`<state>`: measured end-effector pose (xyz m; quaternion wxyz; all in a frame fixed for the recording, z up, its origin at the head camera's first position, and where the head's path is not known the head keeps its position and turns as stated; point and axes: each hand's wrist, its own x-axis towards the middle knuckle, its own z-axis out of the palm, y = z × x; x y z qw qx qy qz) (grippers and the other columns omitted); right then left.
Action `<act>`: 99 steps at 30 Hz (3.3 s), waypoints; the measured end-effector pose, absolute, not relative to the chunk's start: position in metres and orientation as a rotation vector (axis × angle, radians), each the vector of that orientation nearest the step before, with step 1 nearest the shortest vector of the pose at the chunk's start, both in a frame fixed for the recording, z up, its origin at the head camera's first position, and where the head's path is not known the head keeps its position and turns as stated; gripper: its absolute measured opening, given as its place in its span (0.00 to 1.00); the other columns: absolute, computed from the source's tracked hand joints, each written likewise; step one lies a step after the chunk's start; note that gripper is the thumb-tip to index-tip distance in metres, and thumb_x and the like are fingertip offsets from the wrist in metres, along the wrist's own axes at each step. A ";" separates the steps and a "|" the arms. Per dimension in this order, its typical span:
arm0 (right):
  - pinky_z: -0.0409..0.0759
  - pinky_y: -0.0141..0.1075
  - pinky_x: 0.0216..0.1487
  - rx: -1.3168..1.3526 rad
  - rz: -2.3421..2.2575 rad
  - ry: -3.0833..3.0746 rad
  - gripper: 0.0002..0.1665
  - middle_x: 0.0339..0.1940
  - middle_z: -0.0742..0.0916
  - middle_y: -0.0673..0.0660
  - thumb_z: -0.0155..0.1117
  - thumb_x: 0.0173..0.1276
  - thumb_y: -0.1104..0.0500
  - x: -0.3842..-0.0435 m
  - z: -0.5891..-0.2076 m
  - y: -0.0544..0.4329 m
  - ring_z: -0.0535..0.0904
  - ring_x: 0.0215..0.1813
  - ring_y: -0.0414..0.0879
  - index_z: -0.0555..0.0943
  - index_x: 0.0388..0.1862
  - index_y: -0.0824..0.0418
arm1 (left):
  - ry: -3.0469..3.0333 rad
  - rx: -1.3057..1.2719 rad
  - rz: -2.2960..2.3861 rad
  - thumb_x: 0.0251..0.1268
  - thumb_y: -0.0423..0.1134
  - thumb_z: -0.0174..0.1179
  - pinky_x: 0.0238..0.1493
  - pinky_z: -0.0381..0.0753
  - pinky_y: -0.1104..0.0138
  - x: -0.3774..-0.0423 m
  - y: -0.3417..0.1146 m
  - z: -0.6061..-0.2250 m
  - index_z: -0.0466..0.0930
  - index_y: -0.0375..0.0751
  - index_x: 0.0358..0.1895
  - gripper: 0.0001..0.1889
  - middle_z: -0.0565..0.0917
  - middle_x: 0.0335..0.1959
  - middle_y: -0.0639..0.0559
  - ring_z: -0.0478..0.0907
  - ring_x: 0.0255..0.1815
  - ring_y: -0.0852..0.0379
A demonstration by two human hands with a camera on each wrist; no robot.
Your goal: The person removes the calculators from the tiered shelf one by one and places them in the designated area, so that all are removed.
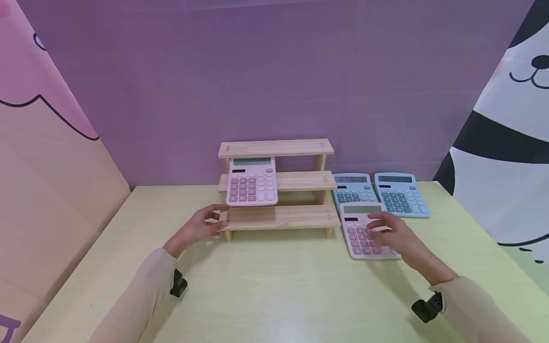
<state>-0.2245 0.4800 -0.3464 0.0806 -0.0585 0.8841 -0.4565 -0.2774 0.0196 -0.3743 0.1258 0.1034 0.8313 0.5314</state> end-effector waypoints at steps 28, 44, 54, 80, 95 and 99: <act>0.80 0.40 0.42 -0.353 -1.633 2.433 0.29 0.51 0.74 0.71 0.55 0.64 0.67 -0.243 -0.342 0.396 0.77 0.43 0.50 0.60 0.62 0.72 | 2.426 0.312 1.527 0.64 0.34 0.54 0.44 0.82 0.56 -0.276 0.021 -0.372 0.60 0.36 0.66 0.27 0.70 0.52 0.32 0.77 0.41 0.51; 0.80 0.44 0.46 -0.392 -1.830 2.348 0.28 0.50 0.75 0.72 0.57 0.62 0.70 -0.254 -0.345 0.346 0.77 0.40 0.45 0.62 0.60 0.72 | 2.419 0.327 1.537 0.64 0.34 0.55 0.45 0.82 0.56 -0.276 0.019 -0.374 0.60 0.37 0.66 0.27 0.70 0.51 0.32 0.77 0.43 0.46; 0.81 0.39 0.48 -0.409 -1.961 2.219 0.28 0.52 0.74 0.72 0.54 0.62 0.72 -0.263 -0.347 0.322 0.76 0.47 0.55 0.62 0.61 0.71 | 2.422 0.318 1.532 0.64 0.34 0.55 0.44 0.82 0.57 -0.276 0.019 -0.374 0.60 0.37 0.66 0.27 0.70 0.51 0.33 0.77 0.40 0.51; 0.79 0.40 0.54 -0.239 -2.297 1.984 0.30 0.55 0.74 0.66 0.54 0.62 0.74 -0.276 -0.340 0.283 0.77 0.43 0.41 0.62 0.63 0.67 | 2.412 0.315 1.546 0.63 0.34 0.55 0.43 0.83 0.58 -0.278 0.019 -0.375 0.60 0.38 0.66 0.27 0.70 0.51 0.32 0.77 0.39 0.54; 0.78 0.43 0.55 -0.177 -2.333 1.894 0.29 0.53 0.74 0.63 0.52 0.63 0.75 -0.283 -0.341 0.277 0.76 0.47 0.46 0.61 0.63 0.65 | 2.419 0.334 1.541 0.64 0.35 0.55 0.43 0.83 0.59 -0.278 0.017 -0.376 0.60 0.37 0.66 0.27 0.69 0.51 0.33 0.77 0.39 0.52; 0.78 0.43 0.54 -0.165 -2.343 1.884 0.29 0.53 0.74 0.63 0.52 0.63 0.75 -0.283 -0.341 0.277 0.76 0.46 0.46 0.62 0.62 0.65 | 2.416 0.335 1.546 0.64 0.35 0.55 0.43 0.83 0.58 -0.278 0.017 -0.377 0.60 0.38 0.65 0.27 0.69 0.51 0.33 0.77 0.39 0.52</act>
